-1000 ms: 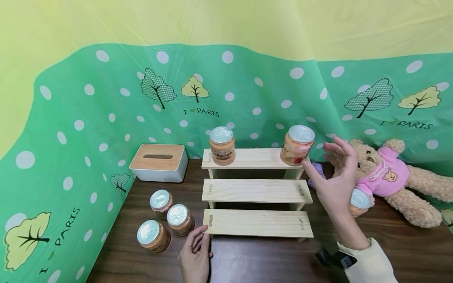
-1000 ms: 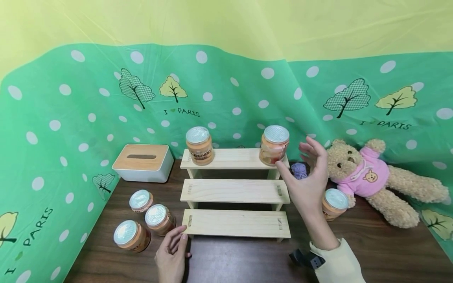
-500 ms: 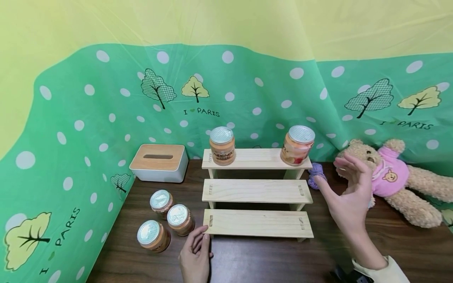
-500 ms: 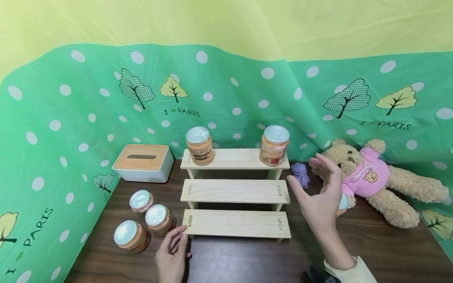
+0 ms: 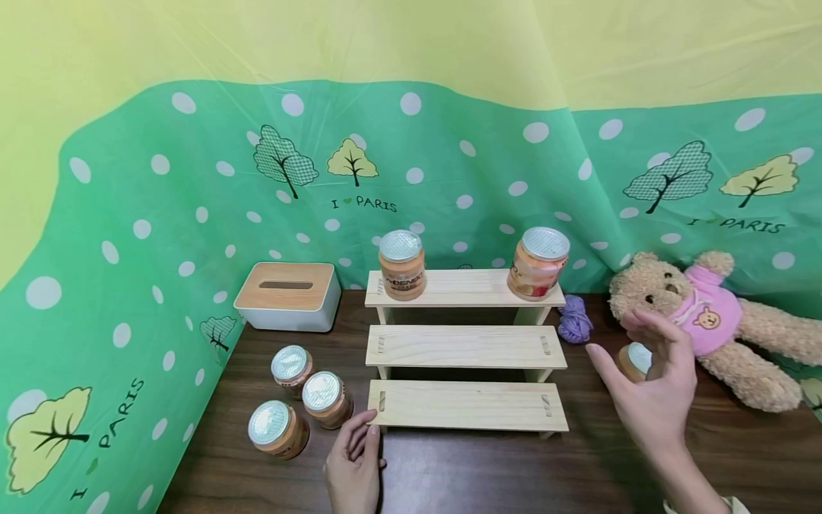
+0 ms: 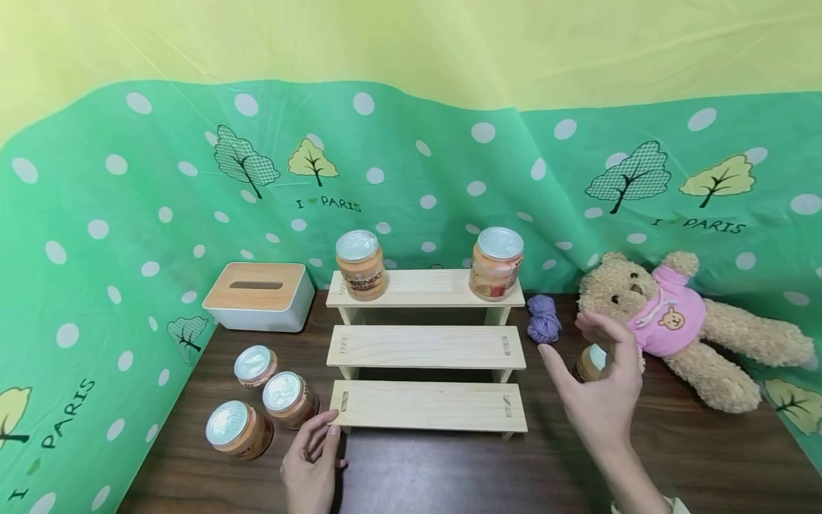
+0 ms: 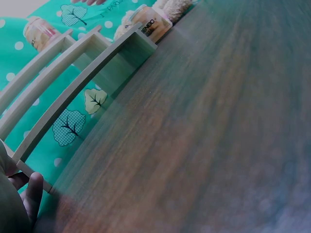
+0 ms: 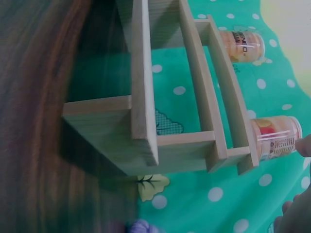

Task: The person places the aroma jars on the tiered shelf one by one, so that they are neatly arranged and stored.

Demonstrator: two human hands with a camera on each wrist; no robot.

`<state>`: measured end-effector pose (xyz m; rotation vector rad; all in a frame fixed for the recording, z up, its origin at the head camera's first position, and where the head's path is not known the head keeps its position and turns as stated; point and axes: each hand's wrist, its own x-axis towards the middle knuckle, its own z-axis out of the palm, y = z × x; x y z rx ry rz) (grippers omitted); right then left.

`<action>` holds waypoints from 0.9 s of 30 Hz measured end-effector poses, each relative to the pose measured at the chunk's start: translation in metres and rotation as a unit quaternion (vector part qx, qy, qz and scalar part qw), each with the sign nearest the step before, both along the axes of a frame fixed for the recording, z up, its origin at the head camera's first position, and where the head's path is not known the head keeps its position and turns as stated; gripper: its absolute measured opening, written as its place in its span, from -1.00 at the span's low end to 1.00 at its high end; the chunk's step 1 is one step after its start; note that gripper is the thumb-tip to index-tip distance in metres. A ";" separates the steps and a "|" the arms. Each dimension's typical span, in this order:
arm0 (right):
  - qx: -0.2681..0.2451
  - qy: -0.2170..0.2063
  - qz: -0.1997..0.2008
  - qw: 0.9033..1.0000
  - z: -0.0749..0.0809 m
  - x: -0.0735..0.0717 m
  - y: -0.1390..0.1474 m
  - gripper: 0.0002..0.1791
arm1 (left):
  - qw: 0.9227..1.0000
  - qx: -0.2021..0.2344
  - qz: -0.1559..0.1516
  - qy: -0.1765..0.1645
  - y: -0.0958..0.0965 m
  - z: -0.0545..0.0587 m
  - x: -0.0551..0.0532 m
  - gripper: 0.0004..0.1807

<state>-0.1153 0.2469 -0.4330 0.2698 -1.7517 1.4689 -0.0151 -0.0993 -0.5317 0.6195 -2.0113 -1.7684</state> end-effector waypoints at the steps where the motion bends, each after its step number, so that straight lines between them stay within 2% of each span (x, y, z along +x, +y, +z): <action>1: -0.007 -0.001 0.002 1.000 -0.002 0.001 0.002 -0.17 | 1.000 0.001 0.000 0.000 0.000 0.000 0.000 -0.82; 9: 0.006 -0.004 -0.019 1.000 -0.013 0.010 0.021 -0.22 | 1.000 0.005 -0.001 0.002 0.000 0.000 0.000 -0.82; 16: -0.016 0.007 -0.023 1.000 -0.020 0.018 0.034 -0.25 | 1.000 0.002 0.000 0.004 0.000 0.001 0.000 -0.83; 23: 0.001 -0.012 -0.074 0.997 -0.027 0.020 0.046 -0.29 | 1.000 0.000 -0.001 0.009 0.000 0.000 0.000 -0.83; 27: 0.007 -0.018 -0.100 0.995 -0.025 0.023 0.046 -0.34 | 1.000 0.002 -0.002 0.003 -0.001 0.000 0.000 -0.83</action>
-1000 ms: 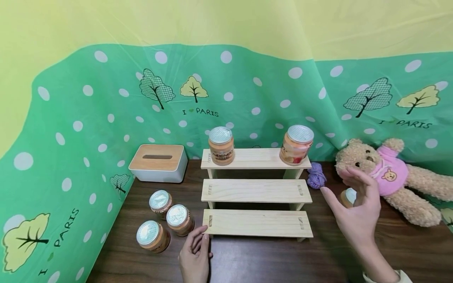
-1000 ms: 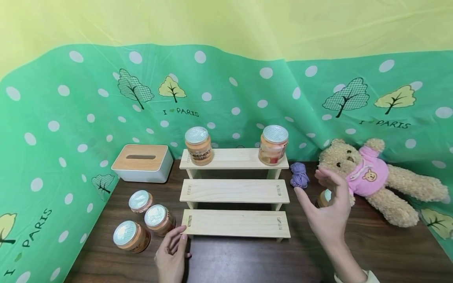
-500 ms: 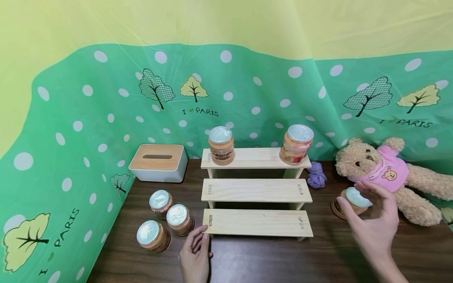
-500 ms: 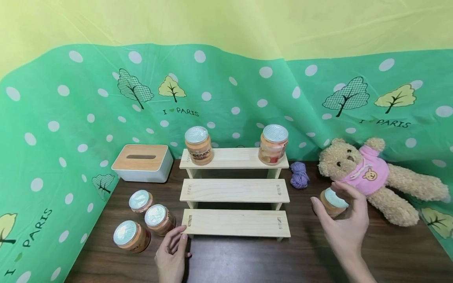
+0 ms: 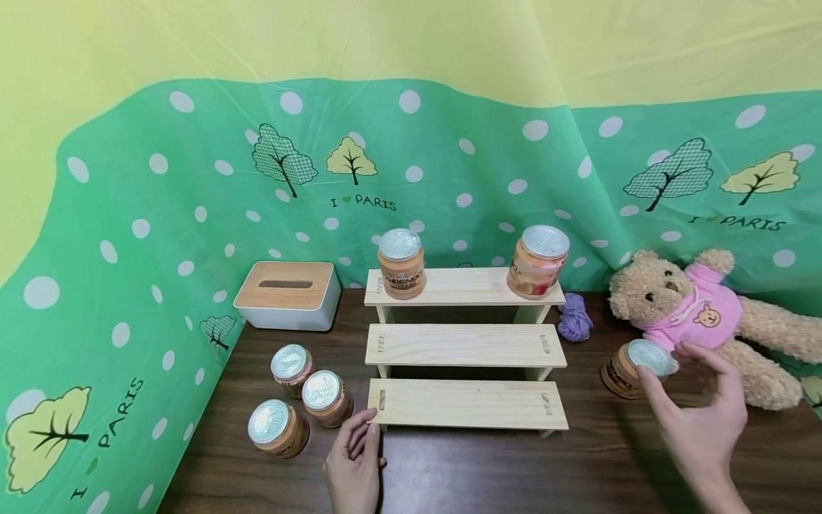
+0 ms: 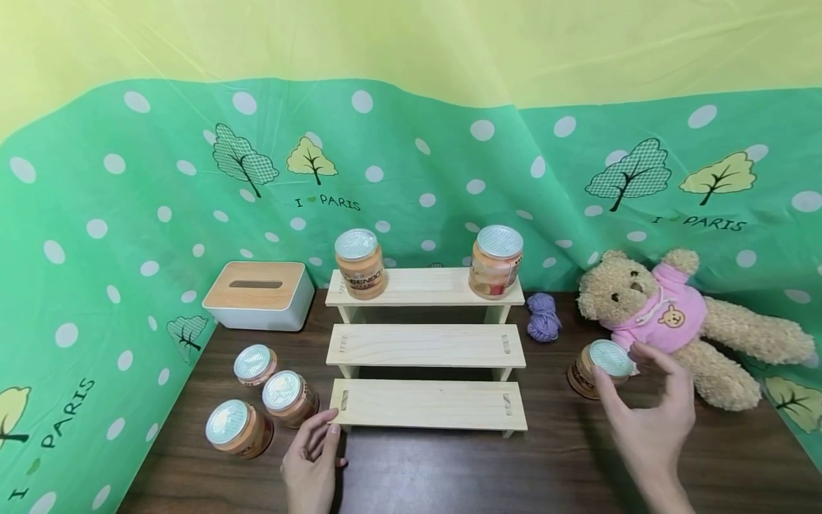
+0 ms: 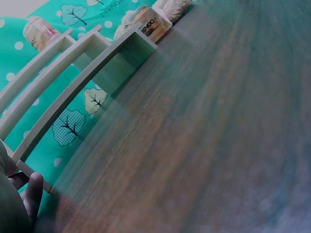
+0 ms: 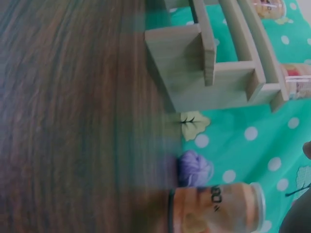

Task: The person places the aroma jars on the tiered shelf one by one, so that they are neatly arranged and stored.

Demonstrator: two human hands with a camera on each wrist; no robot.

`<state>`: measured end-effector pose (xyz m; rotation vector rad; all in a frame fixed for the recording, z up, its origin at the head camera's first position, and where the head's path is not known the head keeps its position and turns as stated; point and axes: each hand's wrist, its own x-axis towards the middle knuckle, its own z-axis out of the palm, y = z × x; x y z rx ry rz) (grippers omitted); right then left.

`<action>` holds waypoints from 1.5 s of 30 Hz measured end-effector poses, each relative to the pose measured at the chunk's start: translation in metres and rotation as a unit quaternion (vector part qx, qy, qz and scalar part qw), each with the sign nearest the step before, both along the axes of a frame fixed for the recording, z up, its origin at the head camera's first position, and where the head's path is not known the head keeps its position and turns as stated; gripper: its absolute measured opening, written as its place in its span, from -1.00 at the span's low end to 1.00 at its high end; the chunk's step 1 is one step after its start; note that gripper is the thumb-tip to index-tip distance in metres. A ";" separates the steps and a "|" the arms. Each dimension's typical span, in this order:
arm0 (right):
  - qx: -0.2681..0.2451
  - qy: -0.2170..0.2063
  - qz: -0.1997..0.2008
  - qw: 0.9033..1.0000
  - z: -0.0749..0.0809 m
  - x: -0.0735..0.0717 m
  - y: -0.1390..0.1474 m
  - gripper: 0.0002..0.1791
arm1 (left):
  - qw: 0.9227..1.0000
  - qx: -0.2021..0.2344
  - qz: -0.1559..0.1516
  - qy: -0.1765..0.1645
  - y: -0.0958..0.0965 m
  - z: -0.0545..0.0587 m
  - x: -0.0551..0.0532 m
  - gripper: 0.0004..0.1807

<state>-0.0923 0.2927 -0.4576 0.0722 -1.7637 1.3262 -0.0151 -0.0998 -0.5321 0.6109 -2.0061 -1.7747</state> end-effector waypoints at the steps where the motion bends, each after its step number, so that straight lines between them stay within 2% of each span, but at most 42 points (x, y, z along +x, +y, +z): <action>1: 0.001 -0.002 -0.005 1.000 0.001 0.001 -0.001 -0.35 | 1.000 0.001 0.000 -0.002 0.000 0.000 0.000 -0.83; 5: 0.016 -0.022 -0.033 0.999 -0.002 0.001 0.002 -0.37 | 1.000 0.002 0.000 -0.002 0.000 -0.001 0.000 -0.82; 13: 0.050 -0.098 -0.077 0.991 -0.030 -0.006 0.024 -0.31 | 1.000 -0.005 0.000 0.006 0.000 -0.001 0.000 -0.83; 17: 0.062 -0.117 -0.090 0.987 -0.037 -0.007 0.030 -0.33 | 1.000 -0.006 0.001 0.009 0.001 -0.001 0.000 -0.83; 22: 0.064 -0.130 -0.094 0.985 -0.042 -0.008 0.033 -0.36 | 1.000 -0.006 0.001 0.010 0.001 0.000 -0.001 -0.83; 27: 0.059 -0.162 -0.101 0.980 -0.046 -0.010 0.035 -0.35 | 1.000 -0.007 0.000 0.012 0.001 0.000 -0.001 -0.83; 38: 0.056 -0.203 -0.093 0.973 -0.053 -0.011 0.035 -0.40 | 1.000 -0.008 -0.002 0.010 0.000 0.000 0.000 -0.82; 45: 0.059 -0.208 -0.098 0.971 -0.055 -0.013 0.033 -0.42 | 1.000 -0.012 -0.001 0.018 0.000 -0.002 0.000 -0.83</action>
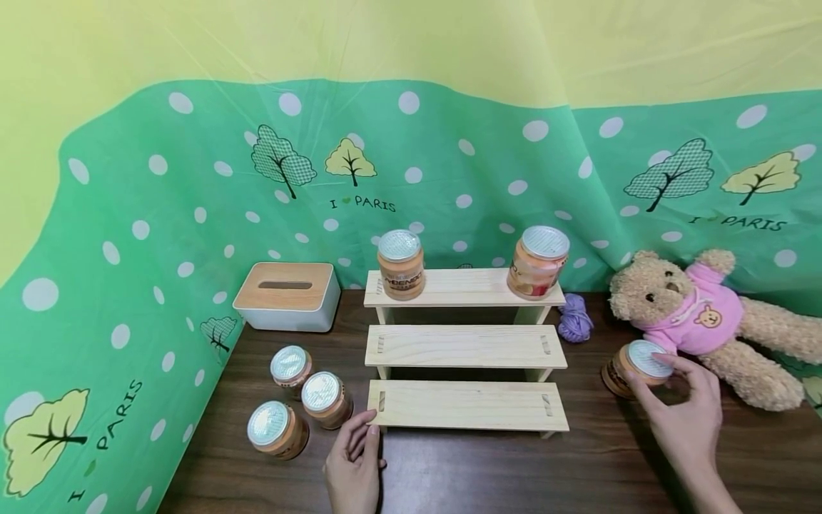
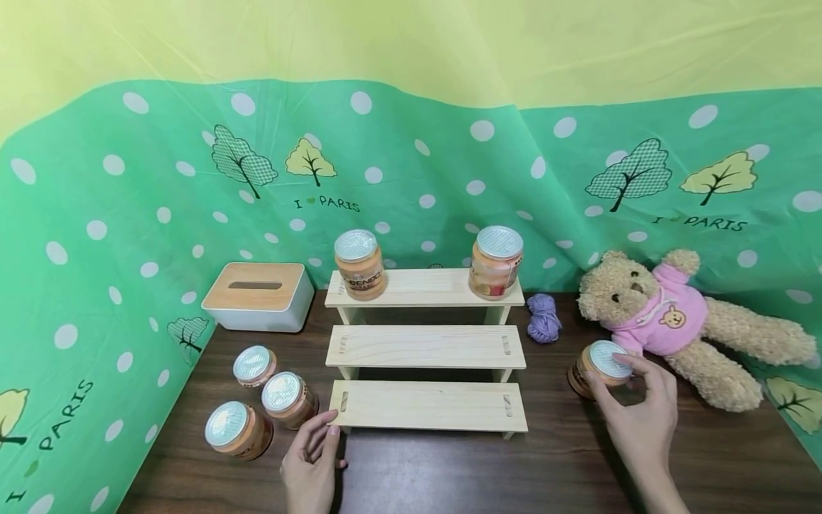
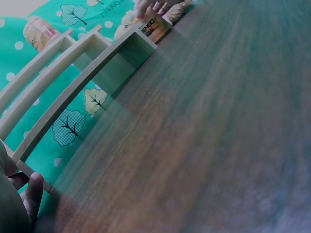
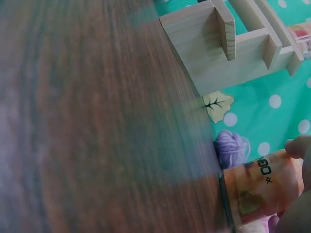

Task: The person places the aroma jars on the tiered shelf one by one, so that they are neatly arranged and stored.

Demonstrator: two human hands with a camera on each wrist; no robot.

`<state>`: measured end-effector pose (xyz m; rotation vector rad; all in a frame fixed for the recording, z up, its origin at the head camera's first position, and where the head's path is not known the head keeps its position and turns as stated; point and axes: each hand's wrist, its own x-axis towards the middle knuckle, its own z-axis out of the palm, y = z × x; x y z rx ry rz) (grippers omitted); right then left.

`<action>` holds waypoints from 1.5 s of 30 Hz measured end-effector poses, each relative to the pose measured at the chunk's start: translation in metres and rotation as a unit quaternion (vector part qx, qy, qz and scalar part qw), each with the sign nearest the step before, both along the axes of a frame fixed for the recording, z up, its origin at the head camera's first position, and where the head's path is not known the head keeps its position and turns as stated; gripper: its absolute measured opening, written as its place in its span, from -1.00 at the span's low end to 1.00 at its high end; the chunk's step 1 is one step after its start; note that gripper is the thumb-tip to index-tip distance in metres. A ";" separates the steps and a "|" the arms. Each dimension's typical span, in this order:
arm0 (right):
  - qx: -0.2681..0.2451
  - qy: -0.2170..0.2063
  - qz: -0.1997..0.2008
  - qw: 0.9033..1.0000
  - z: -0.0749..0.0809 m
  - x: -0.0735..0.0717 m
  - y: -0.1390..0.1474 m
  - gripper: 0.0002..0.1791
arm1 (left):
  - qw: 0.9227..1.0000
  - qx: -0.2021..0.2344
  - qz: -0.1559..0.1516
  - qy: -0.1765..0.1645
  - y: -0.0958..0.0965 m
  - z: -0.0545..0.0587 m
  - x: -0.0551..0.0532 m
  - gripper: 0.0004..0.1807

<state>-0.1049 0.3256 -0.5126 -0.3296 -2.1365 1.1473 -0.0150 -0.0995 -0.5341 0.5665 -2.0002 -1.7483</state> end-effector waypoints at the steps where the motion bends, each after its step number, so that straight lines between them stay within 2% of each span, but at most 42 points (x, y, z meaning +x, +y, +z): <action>1: 0.001 0.002 0.001 1.000 0.000 0.000 0.000 -0.42 | 1.000 0.000 0.000 0.000 0.000 0.000 0.000 -0.83; 13: 0.006 0.019 -0.003 1.000 -0.004 -0.006 0.005 -0.46 | 1.000 0.001 0.000 -0.004 0.000 0.001 0.000 -0.83; 25: 0.008 0.033 -0.009 0.999 -0.001 -0.004 0.004 -0.54 | 1.000 -0.002 0.000 0.001 0.000 0.001 0.001 -0.83; 45: -0.011 0.067 -0.012 0.998 -0.002 -0.003 0.006 -0.55 | 1.000 0.008 0.004 -0.020 0.000 0.003 0.000 -0.82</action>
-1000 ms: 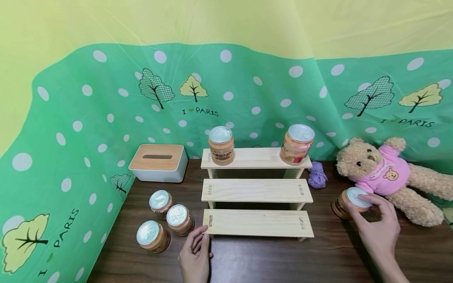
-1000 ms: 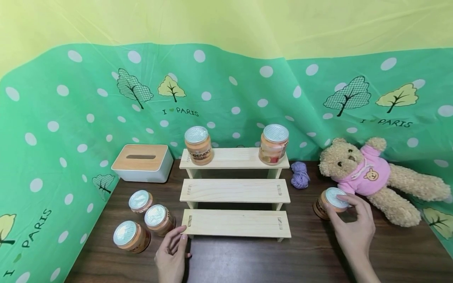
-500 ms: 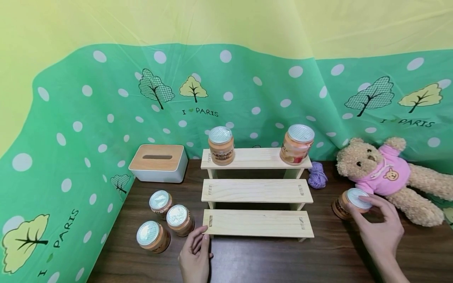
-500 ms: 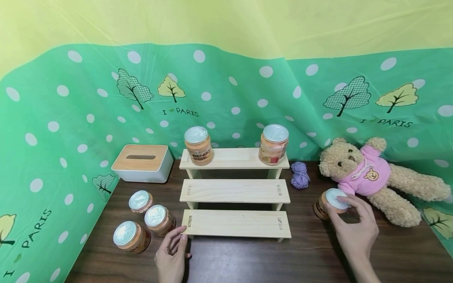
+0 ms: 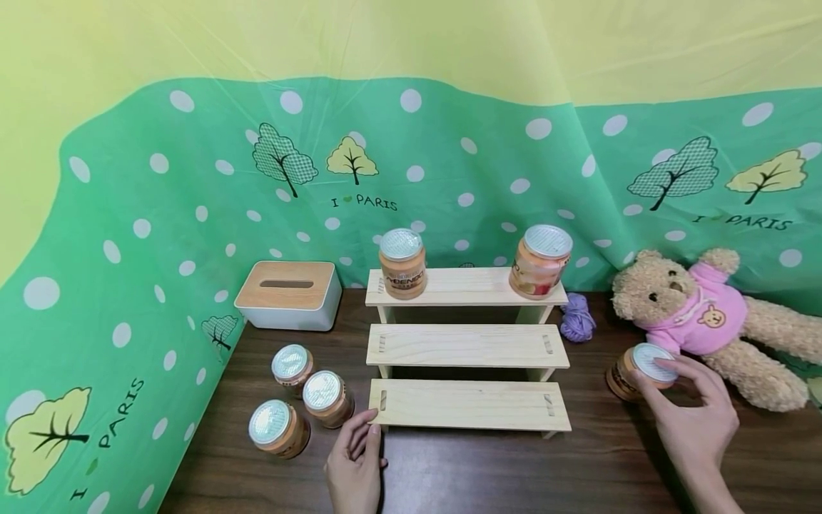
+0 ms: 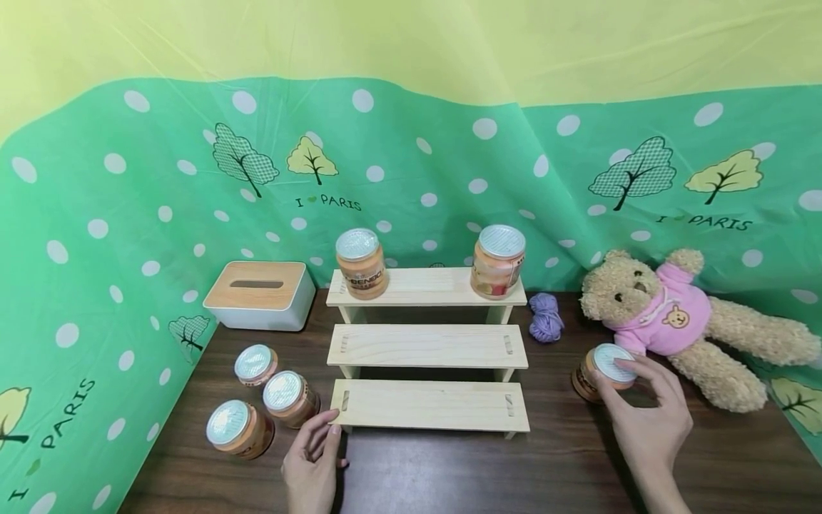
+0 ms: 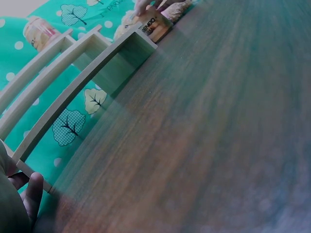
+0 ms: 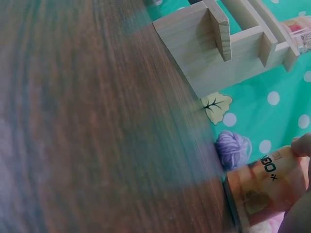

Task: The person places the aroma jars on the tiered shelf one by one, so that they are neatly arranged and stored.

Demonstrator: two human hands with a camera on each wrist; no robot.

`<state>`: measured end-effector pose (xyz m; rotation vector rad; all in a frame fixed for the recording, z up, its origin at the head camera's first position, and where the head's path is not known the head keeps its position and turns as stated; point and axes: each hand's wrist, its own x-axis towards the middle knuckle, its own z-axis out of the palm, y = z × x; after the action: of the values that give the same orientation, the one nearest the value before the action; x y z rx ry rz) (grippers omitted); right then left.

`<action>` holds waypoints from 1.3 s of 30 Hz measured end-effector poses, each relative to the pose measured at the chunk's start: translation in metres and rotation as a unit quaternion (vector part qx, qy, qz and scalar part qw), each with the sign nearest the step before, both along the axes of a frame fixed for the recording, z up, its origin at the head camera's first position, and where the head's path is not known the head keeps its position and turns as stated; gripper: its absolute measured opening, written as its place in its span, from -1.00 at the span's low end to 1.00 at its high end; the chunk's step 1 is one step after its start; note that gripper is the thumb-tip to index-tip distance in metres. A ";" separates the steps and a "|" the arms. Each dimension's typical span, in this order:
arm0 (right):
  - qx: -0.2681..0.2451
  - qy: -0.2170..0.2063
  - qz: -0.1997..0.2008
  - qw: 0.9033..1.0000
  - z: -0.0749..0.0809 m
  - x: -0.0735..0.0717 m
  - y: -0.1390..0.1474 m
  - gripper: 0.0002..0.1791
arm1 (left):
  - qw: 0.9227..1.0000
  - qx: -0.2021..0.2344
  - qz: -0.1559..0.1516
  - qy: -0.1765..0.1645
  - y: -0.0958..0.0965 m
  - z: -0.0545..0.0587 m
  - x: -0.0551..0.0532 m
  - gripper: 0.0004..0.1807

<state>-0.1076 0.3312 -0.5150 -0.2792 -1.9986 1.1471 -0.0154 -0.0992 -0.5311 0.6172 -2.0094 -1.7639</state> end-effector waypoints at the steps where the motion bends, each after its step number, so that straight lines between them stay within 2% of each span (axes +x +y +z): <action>1: -0.001 0.001 0.001 1.000 0.001 0.000 0.000 -0.55 | 1.000 0.001 0.000 -0.001 0.000 0.000 0.000 -0.82; 14: -0.003 0.023 0.021 1.000 0.012 0.003 -0.009 -0.57 | 1.000 0.004 -0.003 0.001 0.000 0.001 0.000 -0.82; 24: 0.001 0.043 0.072 0.997 0.039 0.009 -0.017 -0.55 | 1.000 0.004 -0.004 0.004 0.000 0.000 0.000 -0.83; 28: 0.006 0.048 0.075 0.996 0.048 0.011 -0.021 -0.55 | 1.000 0.002 -0.003 0.006 0.000 0.000 0.000 -0.83; 35: 0.020 0.034 0.083 0.996 0.065 0.016 -0.030 -0.54 | 1.000 -0.001 -0.003 0.011 0.000 0.000 0.000 -0.83; 39: 0.015 0.051 0.095 0.994 0.075 0.016 -0.039 -0.55 | 1.000 -0.001 -0.004 0.012 0.000 -0.001 0.000 -0.83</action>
<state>-0.0914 0.2920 -0.4402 -0.0145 -1.9828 1.2216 -0.0151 -0.0996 -0.5321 0.5840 -2.0003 -1.7644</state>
